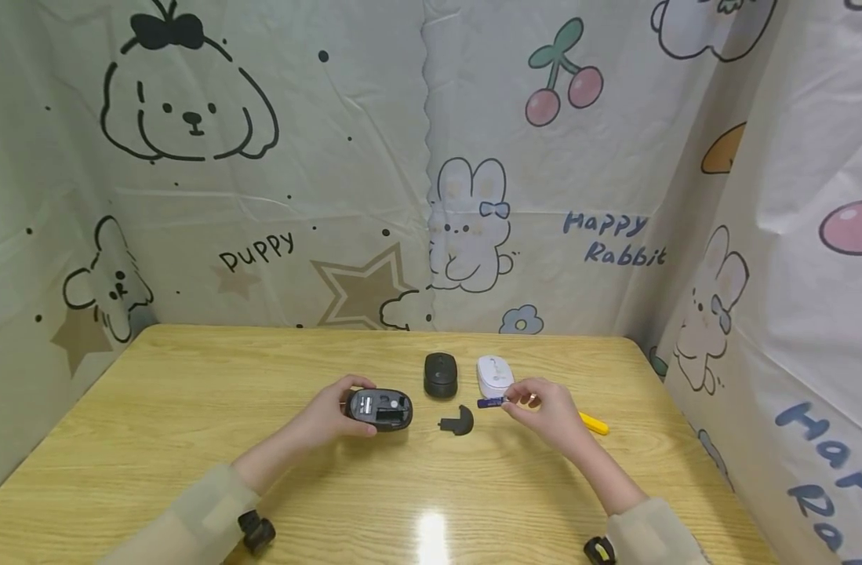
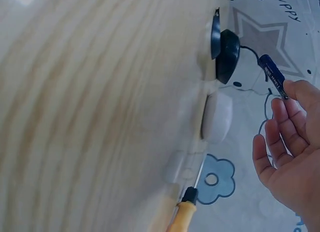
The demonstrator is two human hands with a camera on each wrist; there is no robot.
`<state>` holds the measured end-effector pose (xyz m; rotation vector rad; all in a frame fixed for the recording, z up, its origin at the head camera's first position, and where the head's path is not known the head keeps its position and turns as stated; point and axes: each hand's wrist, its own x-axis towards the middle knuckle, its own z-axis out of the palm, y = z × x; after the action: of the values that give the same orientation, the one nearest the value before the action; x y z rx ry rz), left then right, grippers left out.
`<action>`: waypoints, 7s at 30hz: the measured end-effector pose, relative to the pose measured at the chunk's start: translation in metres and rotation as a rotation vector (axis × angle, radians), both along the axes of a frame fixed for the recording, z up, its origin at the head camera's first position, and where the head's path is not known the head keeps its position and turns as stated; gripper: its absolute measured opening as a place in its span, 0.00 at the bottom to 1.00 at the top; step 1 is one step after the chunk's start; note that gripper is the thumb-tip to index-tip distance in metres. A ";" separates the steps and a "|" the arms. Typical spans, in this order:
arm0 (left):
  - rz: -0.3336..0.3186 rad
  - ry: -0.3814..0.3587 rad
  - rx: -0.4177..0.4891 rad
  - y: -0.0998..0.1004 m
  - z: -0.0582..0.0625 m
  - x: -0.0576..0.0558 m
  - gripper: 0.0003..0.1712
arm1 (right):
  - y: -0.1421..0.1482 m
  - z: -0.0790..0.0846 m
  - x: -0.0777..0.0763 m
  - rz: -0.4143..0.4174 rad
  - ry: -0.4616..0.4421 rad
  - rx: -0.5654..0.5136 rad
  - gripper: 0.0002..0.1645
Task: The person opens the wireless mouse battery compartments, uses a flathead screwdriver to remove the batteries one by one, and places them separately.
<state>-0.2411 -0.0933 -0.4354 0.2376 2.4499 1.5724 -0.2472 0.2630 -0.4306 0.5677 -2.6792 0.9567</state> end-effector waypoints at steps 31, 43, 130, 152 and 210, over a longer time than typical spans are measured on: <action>-0.025 -0.093 -0.102 0.011 -0.016 -0.029 0.38 | 0.023 -0.022 -0.020 0.084 -0.179 0.120 0.05; 0.000 -0.086 -0.180 0.008 -0.011 -0.024 0.37 | 0.023 -0.025 -0.025 0.125 -0.224 0.189 0.06; 0.059 0.068 0.265 0.057 0.012 -0.072 0.41 | -0.053 0.028 -0.067 0.094 -0.408 -0.260 0.33; 0.038 -0.047 0.178 0.078 -0.017 -0.086 0.46 | -0.080 -0.015 -0.075 -0.009 -0.466 -0.223 0.32; 0.149 -0.061 0.339 0.080 0.014 -0.072 0.43 | -0.094 0.013 -0.056 -0.029 -0.410 -0.467 0.32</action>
<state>-0.3130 -0.0137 -0.4218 0.0598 2.1880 2.0235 -0.3028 0.1690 -0.4171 0.2496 -2.6269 1.7824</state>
